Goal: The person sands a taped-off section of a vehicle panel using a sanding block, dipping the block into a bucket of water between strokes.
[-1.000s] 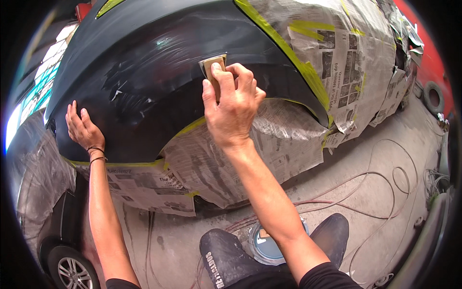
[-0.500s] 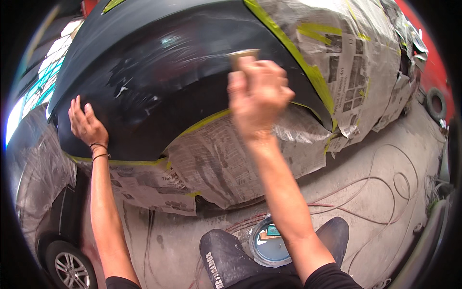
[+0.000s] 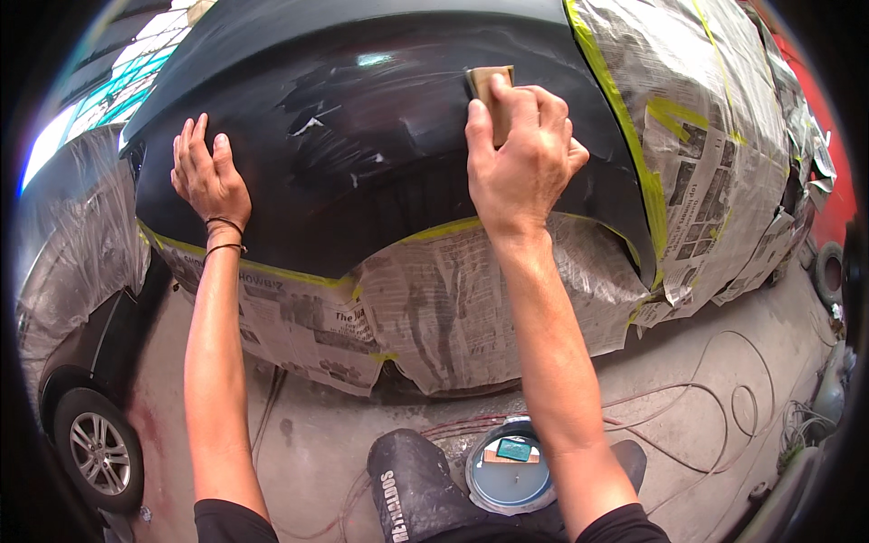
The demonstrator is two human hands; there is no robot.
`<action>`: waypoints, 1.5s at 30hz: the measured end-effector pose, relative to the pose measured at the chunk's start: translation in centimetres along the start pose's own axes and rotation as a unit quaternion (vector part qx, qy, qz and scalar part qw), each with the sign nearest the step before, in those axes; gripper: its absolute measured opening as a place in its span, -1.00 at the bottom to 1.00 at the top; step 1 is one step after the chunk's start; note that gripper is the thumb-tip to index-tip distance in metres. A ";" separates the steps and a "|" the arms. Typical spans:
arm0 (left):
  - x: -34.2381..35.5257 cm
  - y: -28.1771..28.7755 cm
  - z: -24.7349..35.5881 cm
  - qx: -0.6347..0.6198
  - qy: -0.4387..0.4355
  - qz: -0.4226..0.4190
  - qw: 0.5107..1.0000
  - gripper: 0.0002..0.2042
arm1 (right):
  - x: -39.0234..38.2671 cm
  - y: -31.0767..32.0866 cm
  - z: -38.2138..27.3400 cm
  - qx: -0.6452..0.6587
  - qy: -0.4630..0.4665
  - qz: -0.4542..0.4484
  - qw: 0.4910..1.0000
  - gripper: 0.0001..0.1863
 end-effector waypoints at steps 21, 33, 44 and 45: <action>-0.3 -0.8 0.7 0.006 0.010 0.009 1.000 -0.51 | 1.8 -1.6 -2.9 -0.025 0.046 0.022 0.998 -0.65; -0.5 -1.3 0.5 -0.021 0.016 0.001 1.000 -0.50 | 2.9 0.1 5.1 -0.029 0.098 0.003 0.995 -0.67; -0.6 -0.4 0.3 0.011 0.018 -0.009 1.000 -0.49 | 5.7 -2.4 3.2 0.100 0.324 -0.009 0.941 -0.66; -0.6 -0.3 0.1 0.011 0.020 -0.007 1.000 -0.49 | 5.6 -1.9 4.2 0.102 0.326 -0.009 0.940 -0.66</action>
Point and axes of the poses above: each hand's wrist, its own x-axis towards the middle knuckle, its own y-axis out of the back of the hand, z = x × y, the point moved 2 cm from there along x, towards the middle knuckle, and after that the axes turned 13 degrees about -x, right-handed, at the moved point
